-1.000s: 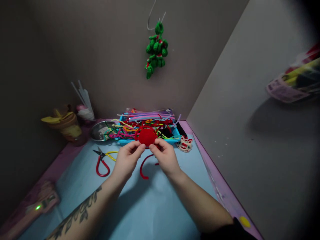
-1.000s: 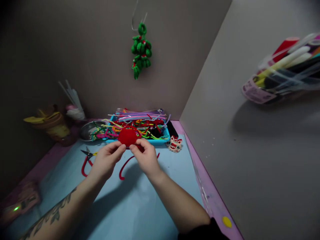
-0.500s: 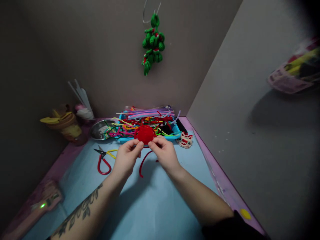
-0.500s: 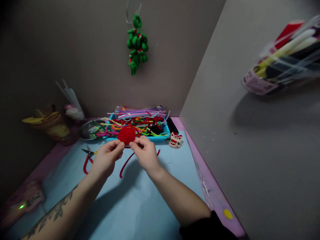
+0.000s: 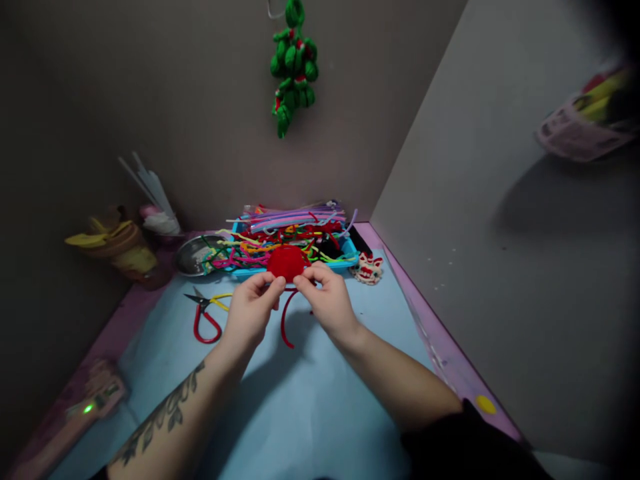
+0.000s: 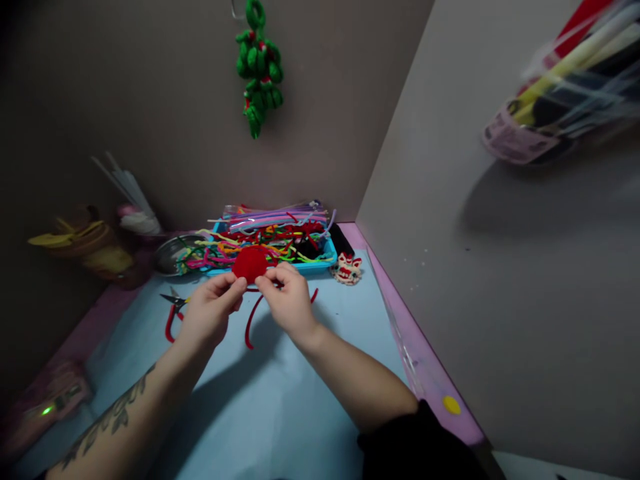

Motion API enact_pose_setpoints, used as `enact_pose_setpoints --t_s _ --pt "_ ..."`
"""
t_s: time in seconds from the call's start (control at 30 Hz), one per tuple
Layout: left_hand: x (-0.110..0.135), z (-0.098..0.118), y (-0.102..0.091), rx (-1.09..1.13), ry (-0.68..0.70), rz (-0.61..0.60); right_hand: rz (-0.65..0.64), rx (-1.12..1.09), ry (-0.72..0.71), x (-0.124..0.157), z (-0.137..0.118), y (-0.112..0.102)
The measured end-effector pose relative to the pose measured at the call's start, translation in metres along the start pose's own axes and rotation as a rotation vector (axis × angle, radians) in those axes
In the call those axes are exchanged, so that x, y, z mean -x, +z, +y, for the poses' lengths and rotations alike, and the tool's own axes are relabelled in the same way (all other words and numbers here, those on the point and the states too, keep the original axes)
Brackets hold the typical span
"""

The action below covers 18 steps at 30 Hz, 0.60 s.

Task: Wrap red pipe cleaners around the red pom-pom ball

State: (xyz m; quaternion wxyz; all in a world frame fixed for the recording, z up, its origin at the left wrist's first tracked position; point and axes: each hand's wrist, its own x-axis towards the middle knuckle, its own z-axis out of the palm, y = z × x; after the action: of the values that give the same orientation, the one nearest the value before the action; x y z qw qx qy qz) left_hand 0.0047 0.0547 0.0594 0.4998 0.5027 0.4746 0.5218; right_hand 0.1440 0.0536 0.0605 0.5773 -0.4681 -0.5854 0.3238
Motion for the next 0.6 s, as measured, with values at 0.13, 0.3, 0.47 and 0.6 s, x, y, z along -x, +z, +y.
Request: enact_pose_setpoints --t_s 0.13,0.3,0.47,0.6 --pt "0.002 -0.003 0.002 0.021 0.002 0.016 0.002 -0.014 0.004 0.001 0.003 0.000" --pt "-0.002 0.000 0.000 0.092 -0.050 0.029 -0.068 -0.007 0.004 -0.006 0.008 -0.001" --pt "-0.004 0.009 -0.003 0.196 -0.148 0.032 -0.001 0.033 -0.033 -0.007 0.005 -0.004" --pt "-0.004 0.010 -0.003 0.194 -0.143 0.017 0.001 0.080 -0.124 -0.006 0.000 -0.005"
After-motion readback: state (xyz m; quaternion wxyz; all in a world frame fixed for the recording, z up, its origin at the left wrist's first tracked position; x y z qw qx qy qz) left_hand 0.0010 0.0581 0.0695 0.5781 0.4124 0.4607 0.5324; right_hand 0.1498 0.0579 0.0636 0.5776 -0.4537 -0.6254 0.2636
